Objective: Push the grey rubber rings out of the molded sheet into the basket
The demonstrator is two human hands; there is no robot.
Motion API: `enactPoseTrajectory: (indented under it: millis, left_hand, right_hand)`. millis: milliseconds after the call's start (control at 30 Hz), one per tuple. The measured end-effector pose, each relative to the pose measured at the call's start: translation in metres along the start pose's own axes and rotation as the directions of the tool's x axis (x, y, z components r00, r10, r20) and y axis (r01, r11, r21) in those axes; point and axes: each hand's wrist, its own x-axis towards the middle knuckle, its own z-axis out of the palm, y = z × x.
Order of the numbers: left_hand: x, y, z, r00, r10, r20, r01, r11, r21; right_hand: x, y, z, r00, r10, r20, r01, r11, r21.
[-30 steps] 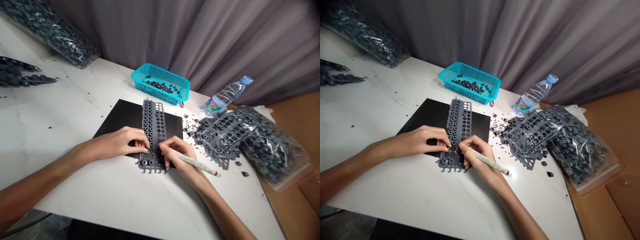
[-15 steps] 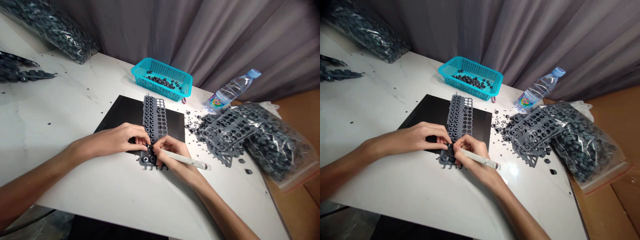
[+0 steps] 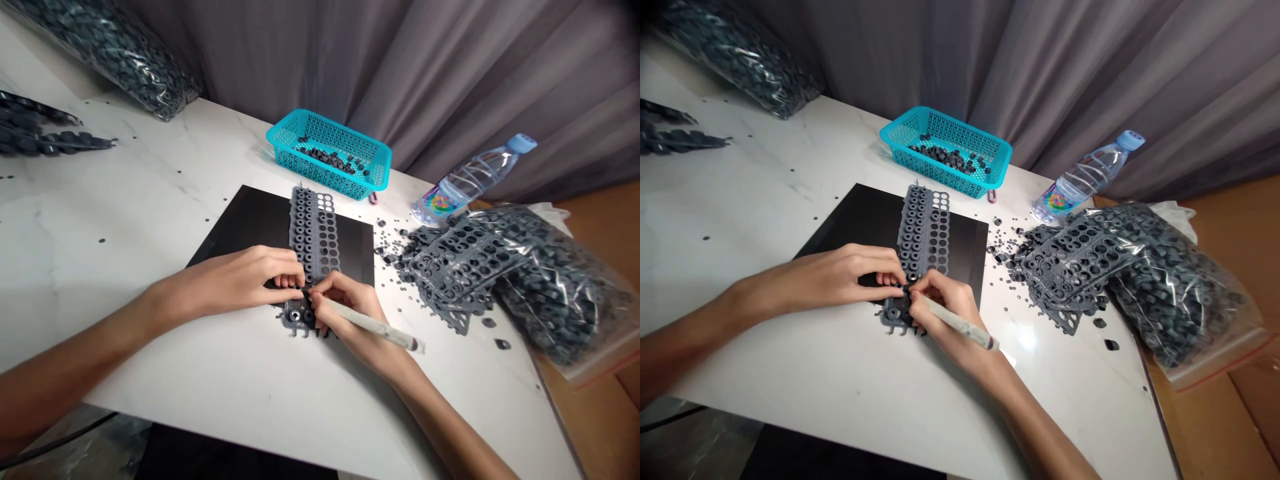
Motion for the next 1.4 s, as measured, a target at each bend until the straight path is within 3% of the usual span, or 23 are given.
enactPoseTrajectory:
  millis: [167, 300, 433, 533, 800, 1000, 1400]
  left_hand:
    - [-0.003, 0.000, 0.003, 0.978, 0.199, -0.063, -0.190, 0.974, 0.123]
    - [-0.001, -0.010, 0.000, 0.997, 0.078, -0.019, -0.079, 0.996, -0.043]
    - [0.000, -0.013, -0.004, 0.999, 0.019, 0.034, -0.016, 0.995, -0.101]
    - [-0.001, -0.012, -0.005, 0.999, 0.021, 0.035, -0.017, 0.993, -0.113]
    - [-0.001, -0.010, -0.007, 0.998, 0.055, 0.039, -0.052, 0.997, -0.062]
    - [-0.002, -0.008, -0.007, 0.998, 0.059, 0.002, -0.059, 0.994, -0.093]
    - [0.000, -0.006, -0.008, 0.997, 0.066, 0.038, -0.065, 0.997, -0.035]
  right_hand:
    - [-0.002, -0.003, 0.007, 0.996, -0.054, -0.072, 0.045, 0.992, -0.117]
    - [-0.003, 0.003, 0.004, 0.999, 0.026, -0.027, -0.024, 0.996, 0.085]
    - [-0.002, 0.007, -0.006, 1.000, 0.003, -0.022, 0.002, 0.975, 0.223]
    - [0.000, 0.009, -0.011, 0.999, -0.004, -0.048, 0.013, 0.980, 0.200]
    - [0.001, 0.006, -0.011, 0.999, -0.043, 0.034, 0.038, 0.991, 0.132]
    - [0.001, 0.007, -0.005, 0.999, 0.050, -0.013, -0.048, 0.991, 0.126]
    - [0.003, 0.006, 0.001, 0.997, 0.041, -0.058, -0.033, 0.990, 0.136]
